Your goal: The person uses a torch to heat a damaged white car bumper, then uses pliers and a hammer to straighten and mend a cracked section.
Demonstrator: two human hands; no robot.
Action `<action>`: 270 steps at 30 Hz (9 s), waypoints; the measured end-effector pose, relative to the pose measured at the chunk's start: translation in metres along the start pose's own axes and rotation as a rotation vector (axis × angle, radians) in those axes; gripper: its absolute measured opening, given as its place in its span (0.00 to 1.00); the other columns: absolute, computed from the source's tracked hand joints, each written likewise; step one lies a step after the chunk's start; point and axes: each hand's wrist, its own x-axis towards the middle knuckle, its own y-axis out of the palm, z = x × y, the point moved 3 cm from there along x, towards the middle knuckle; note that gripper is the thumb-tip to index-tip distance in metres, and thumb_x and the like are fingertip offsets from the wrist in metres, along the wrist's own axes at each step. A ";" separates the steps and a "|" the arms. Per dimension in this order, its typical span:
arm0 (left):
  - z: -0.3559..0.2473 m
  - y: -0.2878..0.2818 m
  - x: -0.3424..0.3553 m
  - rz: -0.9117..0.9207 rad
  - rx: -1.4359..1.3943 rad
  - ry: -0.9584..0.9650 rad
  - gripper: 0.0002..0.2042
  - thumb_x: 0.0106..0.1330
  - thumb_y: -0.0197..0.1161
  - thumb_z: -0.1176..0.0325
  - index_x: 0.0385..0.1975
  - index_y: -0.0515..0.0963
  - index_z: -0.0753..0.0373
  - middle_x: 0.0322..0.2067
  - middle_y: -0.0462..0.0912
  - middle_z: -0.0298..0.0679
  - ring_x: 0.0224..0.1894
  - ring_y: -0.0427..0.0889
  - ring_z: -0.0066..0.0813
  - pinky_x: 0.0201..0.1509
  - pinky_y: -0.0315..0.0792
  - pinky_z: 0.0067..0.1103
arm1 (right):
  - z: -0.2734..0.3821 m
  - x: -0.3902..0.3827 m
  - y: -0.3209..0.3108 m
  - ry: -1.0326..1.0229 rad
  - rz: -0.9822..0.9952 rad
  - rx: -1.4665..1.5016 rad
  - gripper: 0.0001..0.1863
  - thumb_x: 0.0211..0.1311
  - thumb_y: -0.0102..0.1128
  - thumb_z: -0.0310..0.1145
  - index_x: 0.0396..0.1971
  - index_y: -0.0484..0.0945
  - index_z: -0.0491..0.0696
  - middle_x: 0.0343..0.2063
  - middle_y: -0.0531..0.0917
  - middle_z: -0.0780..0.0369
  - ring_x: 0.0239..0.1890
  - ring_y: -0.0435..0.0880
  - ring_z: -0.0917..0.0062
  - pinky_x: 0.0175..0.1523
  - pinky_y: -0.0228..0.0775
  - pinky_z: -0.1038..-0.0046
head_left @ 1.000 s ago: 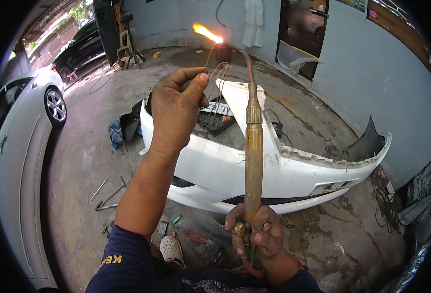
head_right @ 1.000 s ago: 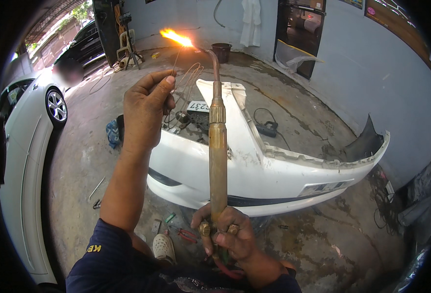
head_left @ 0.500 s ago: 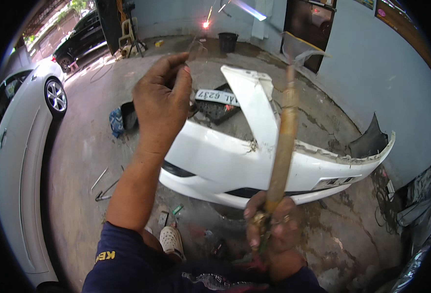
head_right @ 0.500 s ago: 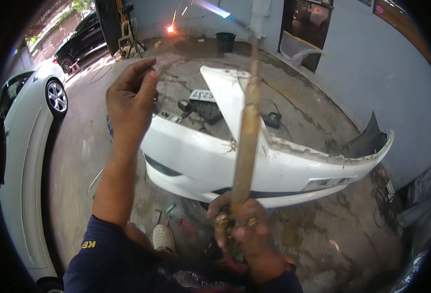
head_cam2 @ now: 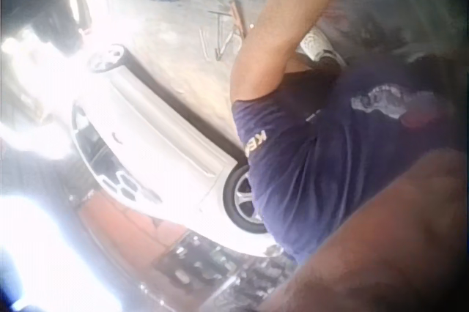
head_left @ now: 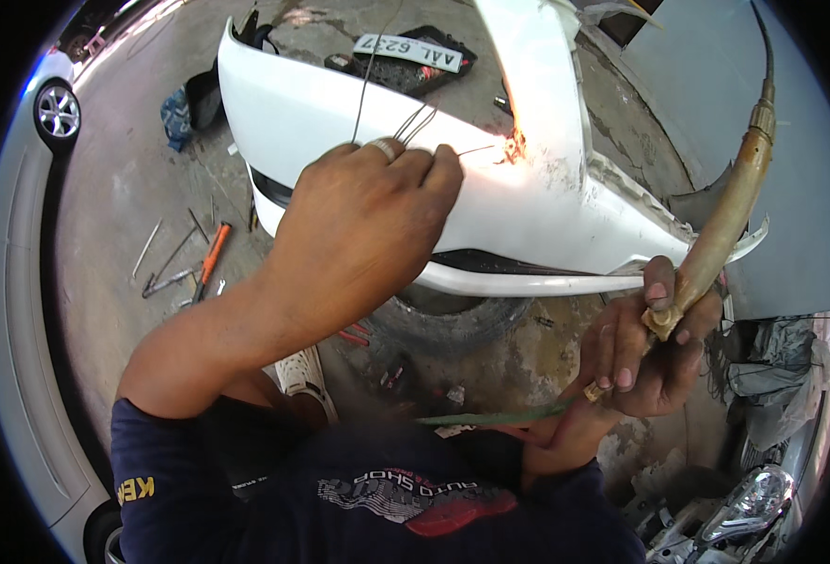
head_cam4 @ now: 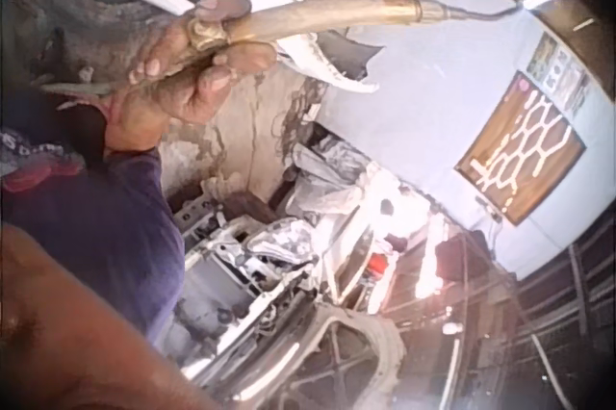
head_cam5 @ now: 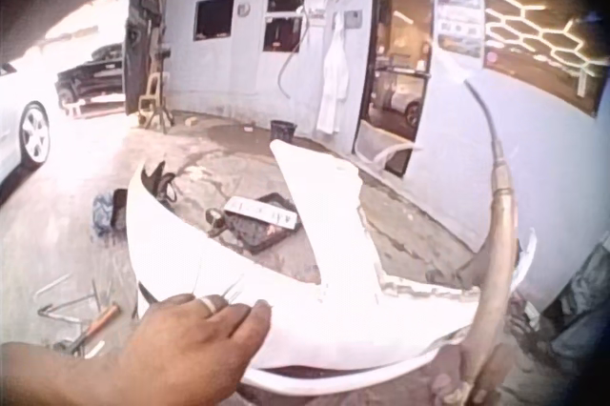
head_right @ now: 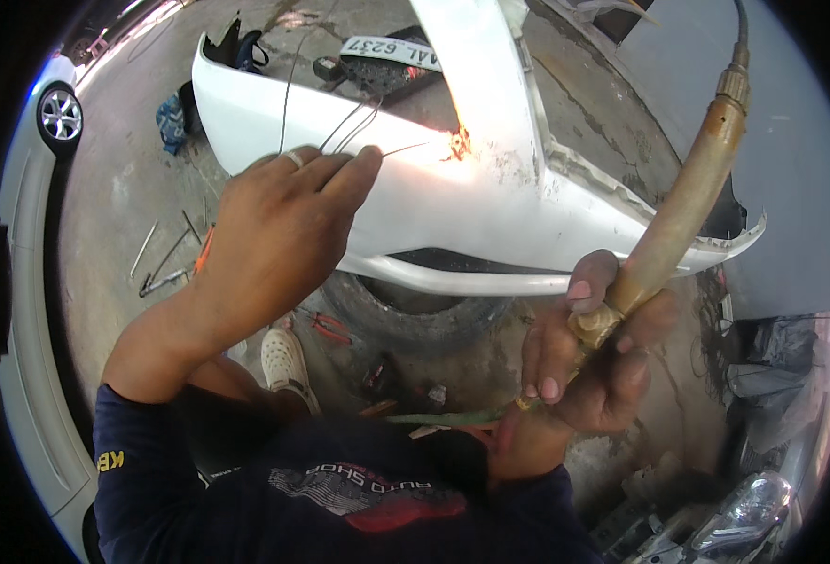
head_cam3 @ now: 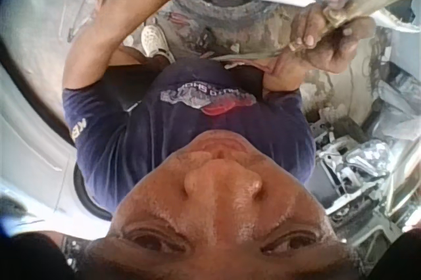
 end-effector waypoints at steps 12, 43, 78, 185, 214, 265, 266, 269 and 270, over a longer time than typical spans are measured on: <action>-0.004 0.026 0.016 -0.003 -0.011 0.060 0.11 0.59 0.65 0.75 0.42 0.80 0.63 0.30 0.83 0.39 0.35 0.86 0.38 0.37 0.80 0.33 | -0.001 0.005 0.004 0.075 0.021 -0.061 0.11 0.80 0.56 0.31 0.38 0.64 0.44 0.54 0.70 0.44 0.18 0.86 0.77 0.17 0.83 0.81; -0.010 0.046 0.026 0.032 0.055 -0.002 0.02 0.62 0.61 0.75 0.32 0.77 0.61 0.28 0.85 0.40 0.35 0.89 0.41 0.37 0.82 0.36 | 0.001 0.004 -0.005 0.093 0.053 -0.020 0.13 0.80 0.54 0.32 0.36 0.62 0.44 0.56 0.70 0.42 0.15 0.83 0.79 0.14 0.79 0.81; -0.012 0.046 0.033 0.005 0.036 0.040 0.03 0.63 0.63 0.77 0.35 0.78 0.63 0.28 0.85 0.41 0.33 0.88 0.37 0.36 0.81 0.33 | 0.002 0.000 -0.006 0.032 -0.009 -0.057 0.13 0.79 0.57 0.34 0.38 0.62 0.47 0.54 0.71 0.42 0.17 0.85 0.80 0.16 0.80 0.82; -0.017 0.043 0.033 0.064 0.056 0.078 0.02 0.65 0.63 0.75 0.33 0.80 0.66 0.28 0.85 0.45 0.34 0.88 0.41 0.39 0.82 0.35 | 0.005 -0.006 -0.004 -0.020 0.011 -0.039 0.12 0.82 0.52 0.39 0.44 0.62 0.49 0.55 0.70 0.37 0.19 0.82 0.79 0.13 0.72 0.84; -0.025 0.047 0.055 0.125 0.116 0.120 0.02 0.57 0.69 0.76 0.27 0.87 0.62 0.29 0.89 0.44 0.35 0.91 0.36 0.38 0.84 0.31 | 0.005 -0.011 -0.006 -0.038 -0.026 -0.054 0.13 0.80 0.55 0.39 0.41 0.62 0.50 0.53 0.72 0.34 0.16 0.82 0.76 0.13 0.73 0.83; 0.079 -0.067 0.074 -0.622 -1.572 -0.597 0.17 0.69 0.70 0.76 0.57 0.83 0.72 0.32 0.82 0.29 0.29 0.74 0.13 0.32 0.66 0.11 | -0.052 -0.037 0.061 0.509 0.026 0.208 0.07 0.70 0.63 0.30 0.35 0.73 0.48 0.51 0.77 0.33 0.26 0.86 0.70 0.33 0.82 0.74; 0.078 -0.067 0.073 -0.629 -1.574 -0.599 0.17 0.69 0.70 0.76 0.57 0.83 0.72 0.32 0.82 0.29 0.29 0.74 0.12 0.32 0.66 0.11 | -0.052 -0.037 0.062 0.498 0.026 0.207 0.07 0.70 0.63 0.30 0.34 0.73 0.48 0.51 0.77 0.33 0.26 0.86 0.70 0.33 0.82 0.74; 0.079 -0.068 0.071 -0.615 -1.581 -0.559 0.17 0.69 0.71 0.75 0.56 0.83 0.71 0.32 0.82 0.29 0.29 0.74 0.12 0.32 0.67 0.11 | -0.053 -0.036 0.062 0.474 0.030 0.210 0.08 0.70 0.63 0.31 0.34 0.72 0.47 0.51 0.77 0.33 0.25 0.86 0.71 0.32 0.82 0.74; 0.079 -0.068 0.071 -0.608 -1.588 -0.554 0.17 0.69 0.71 0.75 0.56 0.83 0.71 0.32 0.82 0.29 0.29 0.74 0.12 0.32 0.67 0.11 | -0.053 -0.036 0.062 0.472 0.033 0.211 0.08 0.70 0.63 0.31 0.34 0.72 0.47 0.51 0.77 0.32 0.25 0.86 0.71 0.32 0.82 0.74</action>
